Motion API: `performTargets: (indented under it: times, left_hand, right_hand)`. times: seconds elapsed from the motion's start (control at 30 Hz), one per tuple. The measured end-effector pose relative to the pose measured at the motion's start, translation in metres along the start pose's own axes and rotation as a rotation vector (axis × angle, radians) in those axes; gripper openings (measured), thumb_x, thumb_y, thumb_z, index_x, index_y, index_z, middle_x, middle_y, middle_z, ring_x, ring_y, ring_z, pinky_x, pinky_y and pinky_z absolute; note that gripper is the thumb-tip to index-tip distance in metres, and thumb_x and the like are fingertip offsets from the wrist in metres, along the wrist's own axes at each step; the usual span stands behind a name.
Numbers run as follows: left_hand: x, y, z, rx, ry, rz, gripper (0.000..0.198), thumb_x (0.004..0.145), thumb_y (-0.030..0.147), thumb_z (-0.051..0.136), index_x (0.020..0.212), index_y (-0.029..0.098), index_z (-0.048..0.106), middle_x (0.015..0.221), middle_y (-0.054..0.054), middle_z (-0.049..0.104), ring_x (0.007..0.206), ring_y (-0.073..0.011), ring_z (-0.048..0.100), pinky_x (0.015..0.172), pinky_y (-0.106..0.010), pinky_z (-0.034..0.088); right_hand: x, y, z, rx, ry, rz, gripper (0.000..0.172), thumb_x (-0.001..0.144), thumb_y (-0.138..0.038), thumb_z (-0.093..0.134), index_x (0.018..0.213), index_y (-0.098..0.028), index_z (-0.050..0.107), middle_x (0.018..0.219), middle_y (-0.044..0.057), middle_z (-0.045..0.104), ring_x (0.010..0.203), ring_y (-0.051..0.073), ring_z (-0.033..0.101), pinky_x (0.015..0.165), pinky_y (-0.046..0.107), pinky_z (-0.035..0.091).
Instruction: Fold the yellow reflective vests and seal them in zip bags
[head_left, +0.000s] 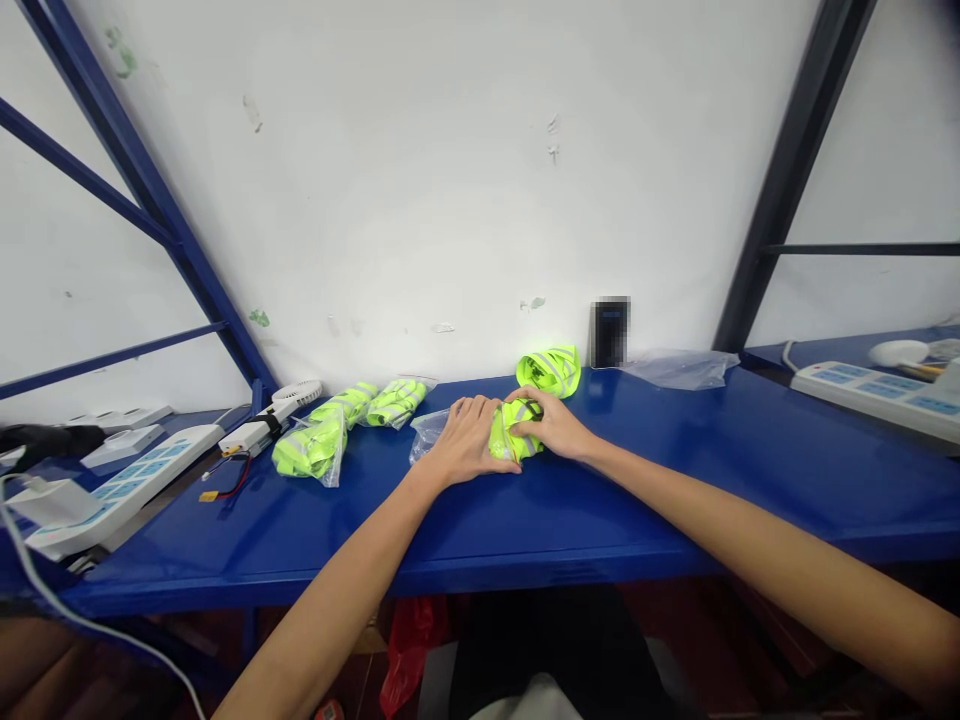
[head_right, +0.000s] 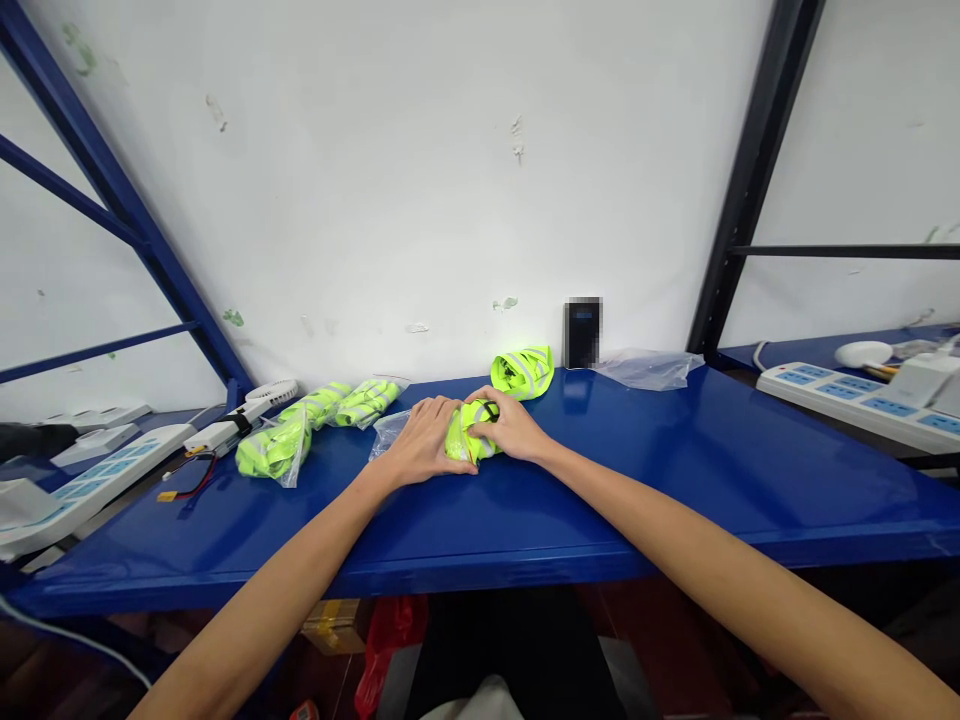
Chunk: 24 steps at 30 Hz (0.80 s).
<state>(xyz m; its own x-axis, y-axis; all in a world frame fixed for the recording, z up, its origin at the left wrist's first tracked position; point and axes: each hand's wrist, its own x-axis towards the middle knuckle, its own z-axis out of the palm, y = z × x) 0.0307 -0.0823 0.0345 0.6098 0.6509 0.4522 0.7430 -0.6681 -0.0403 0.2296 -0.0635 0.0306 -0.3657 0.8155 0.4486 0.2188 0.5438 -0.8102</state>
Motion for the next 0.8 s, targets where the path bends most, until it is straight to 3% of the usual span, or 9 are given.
performTargets:
  times: [0.17,0.33,0.43,0.57,0.63,0.73,0.8]
  left_hand:
    - [-0.001,0.002,0.003,0.011,0.019,-0.008,0.090,0.063,0.076,0.066,0.128,0.017,0.043,0.117,-0.014,0.054,0.113,-0.0335,0.050,0.103,-0.050,0.032]
    - [-0.002,0.004,0.003,0.048,0.049,0.010,0.085,0.069,0.073,0.064,0.129,0.017,0.042,0.119,-0.015,0.055,0.114,-0.0336,0.050,0.104,-0.052,0.031]
    - [0.001,0.006,0.003,0.076,0.098,0.054,0.081,0.073,0.070,0.062,0.130,0.016,0.041,0.121,-0.015,0.055,0.117,-0.0329,0.050,0.109,-0.053,0.025]
    - [0.007,0.006,0.007,0.097,0.173,0.051,0.079,0.076,0.068,0.060,0.131,0.015,0.042,0.122,-0.016,0.055,0.118,-0.0321,0.049,0.109,-0.052,0.024]
    - [0.008,0.005,0.008,0.090,0.190,0.052,0.081,0.075,0.071,0.060,0.131,0.014,0.043,0.121,-0.016,0.056,0.117,-0.0327,0.049,0.108,-0.052,0.026]
    - [0.007,0.005,0.006,0.045,0.185,0.083,0.089,0.067,0.077,0.060,0.130,0.016,0.045,0.119,-0.016,0.056,0.116,-0.0333,0.050,0.106,-0.053,0.028]
    - [0.005,0.006,0.004,-0.004,0.164,0.112,0.094,0.064,0.080,0.060,0.132,0.016,0.044,0.119,-0.016,0.056,0.115,-0.0328,0.050,0.105,-0.052,0.030]
  right_hand:
    - [0.008,0.007,-0.007,0.090,-0.068,0.107,0.035,0.062,-0.026,0.074,0.094,-0.019,0.062,0.090,0.000,0.062,0.085,0.019,0.056,0.076,0.030,0.044]
    - [-0.002,-0.001,-0.003,-0.011,-0.042,-0.056,0.028,0.068,-0.032,0.072,0.088,-0.018,0.058,0.081,-0.002,0.057,0.075,0.016,0.051,0.071,0.029,0.041]
    - [-0.009,-0.005,0.004,-0.060,0.020,-0.120,0.024,0.073,-0.030,0.068,0.089,-0.020,0.053,0.085,-0.001,0.056,0.078,0.017,0.051,0.075,0.030,0.041]
    - [-0.007,-0.002,0.008,-0.030,0.037,-0.171,0.024,0.073,-0.025,0.065,0.091,-0.021,0.051,0.102,0.002,0.059,0.097,0.021,0.054,0.090,0.036,0.041]
    - [-0.003,0.000,0.005,-0.001,0.011,-0.156,0.030,0.072,-0.026,0.067,0.098,-0.021,0.051,0.108,0.003,0.058,0.101,0.022,0.055,0.093,0.037,0.042]
    - [0.001,0.001,-0.005,-0.011,-0.030,-0.089,0.063,0.066,-0.032,0.077,0.121,-0.022,0.048,0.124,0.007,0.054,0.109,0.024,0.055,0.095,0.038,0.043]
    - [0.002,-0.001,-0.012,-0.036,-0.118,-0.089,0.073,0.063,-0.035,0.081,0.127,-0.021,0.050,0.130,0.008,0.054,0.117,0.026,0.053,0.101,0.039,0.040]
